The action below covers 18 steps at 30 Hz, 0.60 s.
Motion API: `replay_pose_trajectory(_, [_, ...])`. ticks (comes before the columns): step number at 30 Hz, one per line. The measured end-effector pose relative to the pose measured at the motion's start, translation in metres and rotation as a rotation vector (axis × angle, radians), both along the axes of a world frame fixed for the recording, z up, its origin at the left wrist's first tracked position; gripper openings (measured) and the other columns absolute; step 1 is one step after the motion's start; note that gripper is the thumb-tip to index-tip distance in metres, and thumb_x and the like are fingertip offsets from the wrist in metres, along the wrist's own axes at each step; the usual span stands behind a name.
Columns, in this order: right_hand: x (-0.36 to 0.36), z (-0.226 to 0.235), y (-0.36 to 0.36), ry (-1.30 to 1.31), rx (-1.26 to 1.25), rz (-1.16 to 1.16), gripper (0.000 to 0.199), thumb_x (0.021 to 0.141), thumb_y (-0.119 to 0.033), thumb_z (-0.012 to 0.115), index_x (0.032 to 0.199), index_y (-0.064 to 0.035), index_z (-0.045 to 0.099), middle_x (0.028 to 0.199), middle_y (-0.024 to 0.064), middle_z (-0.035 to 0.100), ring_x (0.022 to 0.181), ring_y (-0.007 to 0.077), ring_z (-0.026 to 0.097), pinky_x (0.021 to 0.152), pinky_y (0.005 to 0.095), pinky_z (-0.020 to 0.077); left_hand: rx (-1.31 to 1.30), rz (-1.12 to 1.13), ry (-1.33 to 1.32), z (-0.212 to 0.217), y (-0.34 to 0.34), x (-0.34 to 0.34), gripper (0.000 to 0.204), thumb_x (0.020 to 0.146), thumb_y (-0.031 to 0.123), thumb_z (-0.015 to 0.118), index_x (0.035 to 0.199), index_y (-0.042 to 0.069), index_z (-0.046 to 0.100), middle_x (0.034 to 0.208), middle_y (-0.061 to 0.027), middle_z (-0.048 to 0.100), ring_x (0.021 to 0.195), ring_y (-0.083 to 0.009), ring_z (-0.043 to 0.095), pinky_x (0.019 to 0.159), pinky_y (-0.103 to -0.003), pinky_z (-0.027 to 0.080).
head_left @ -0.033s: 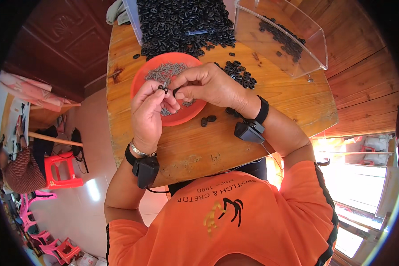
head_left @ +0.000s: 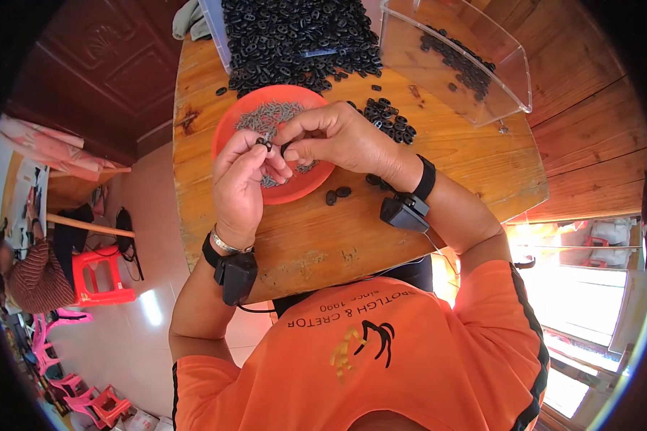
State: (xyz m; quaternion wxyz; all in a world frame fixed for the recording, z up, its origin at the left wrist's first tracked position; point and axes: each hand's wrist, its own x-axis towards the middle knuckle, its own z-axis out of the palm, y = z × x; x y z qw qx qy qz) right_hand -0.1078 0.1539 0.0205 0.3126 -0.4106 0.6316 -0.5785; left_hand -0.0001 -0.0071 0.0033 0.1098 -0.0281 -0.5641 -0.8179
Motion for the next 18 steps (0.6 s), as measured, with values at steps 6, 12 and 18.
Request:
replay_pose_trajectory(6, [0.0, -0.009, -0.004, -0.017, -0.145, -0.107, 0.015, 0.084, 0.0, 0.064, 0.099, 0.0004, 0.064, 0.088, 0.0032, 0.066, 0.082, 0.0084, 0.062, 0.075, 0.0227, 0.0518, 0.02, 0.008, -0.001, -0.002, 0.0, -0.002, 0.018, 0.09, 0.018, 0.047, 0.086, 0.002, 0.052, 0.077, -0.008, 0.059, 0.068, -0.0163, 0.058, 0.061, -0.026, 0.046])
replay_pose_trajectory(12, [0.002, -0.011, -0.004, 0.124, -0.217, -0.164, 0.012, 0.083, 0.0, 0.065, 0.095, -0.0005, 0.065, 0.087, 0.0031, 0.066, 0.081, 0.0088, 0.062, 0.073, 0.0229, 0.0517, 0.022, -0.07, -0.133, -0.003, 0.0, -0.003, 0.018, 0.09, 0.018, 0.047, 0.087, 0.002, 0.053, 0.082, -0.0107, 0.061, 0.071, -0.017, 0.06, 0.062, -0.026, 0.047])
replay_pose_trajectory(18, [0.001, -0.013, -0.004, 0.35, -0.25, -0.124, 0.009, 0.082, 0.001, 0.066, 0.092, -0.0008, 0.066, 0.085, 0.0032, 0.065, 0.077, 0.0082, 0.06, 0.069, 0.0224, 0.0502, 0.05, -0.059, -0.078, -0.007, -0.002, -0.005, 0.017, 0.09, 0.016, 0.047, 0.088, 0.001, 0.054, 0.084, -0.0119, 0.062, 0.072, -0.0176, 0.061, 0.064, -0.027, 0.049])
